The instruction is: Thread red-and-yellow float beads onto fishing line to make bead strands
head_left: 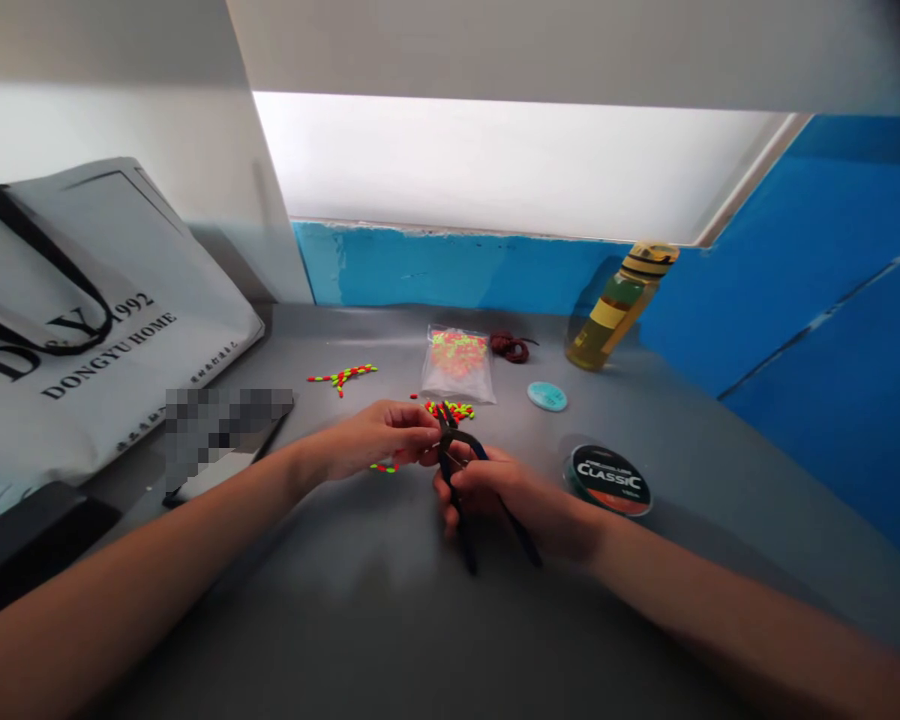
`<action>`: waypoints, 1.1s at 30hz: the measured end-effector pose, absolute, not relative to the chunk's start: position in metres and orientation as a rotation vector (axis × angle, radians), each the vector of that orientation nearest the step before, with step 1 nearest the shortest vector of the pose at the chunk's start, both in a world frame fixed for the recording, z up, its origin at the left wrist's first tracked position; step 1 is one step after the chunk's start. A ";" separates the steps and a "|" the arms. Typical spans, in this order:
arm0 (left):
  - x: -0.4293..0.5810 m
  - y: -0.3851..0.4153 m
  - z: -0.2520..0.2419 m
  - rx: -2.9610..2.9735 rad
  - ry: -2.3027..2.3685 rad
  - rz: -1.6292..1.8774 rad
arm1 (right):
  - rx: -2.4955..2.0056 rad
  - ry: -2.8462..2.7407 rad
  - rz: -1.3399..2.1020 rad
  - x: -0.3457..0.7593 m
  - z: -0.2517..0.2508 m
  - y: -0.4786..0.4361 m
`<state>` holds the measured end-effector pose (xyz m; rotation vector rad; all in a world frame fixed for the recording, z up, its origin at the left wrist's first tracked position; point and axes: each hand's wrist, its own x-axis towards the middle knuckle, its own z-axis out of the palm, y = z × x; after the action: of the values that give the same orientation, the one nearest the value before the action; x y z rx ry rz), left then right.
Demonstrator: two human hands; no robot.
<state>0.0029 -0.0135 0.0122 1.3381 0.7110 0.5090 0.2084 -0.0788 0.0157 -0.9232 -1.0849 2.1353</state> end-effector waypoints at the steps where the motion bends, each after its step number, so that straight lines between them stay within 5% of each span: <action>1: 0.003 -0.013 0.012 1.356 0.727 0.518 | -0.909 -1.087 2.136 0.209 0.014 -0.077; 33: 0.008 -0.019 0.014 1.245 0.661 0.567 | -0.713 -1.027 2.277 0.219 0.002 -0.070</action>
<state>0.0083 -0.0185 0.0143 1.2454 0.6615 0.5666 0.2186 -0.0697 0.0023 -0.7130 -1.0267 2.2765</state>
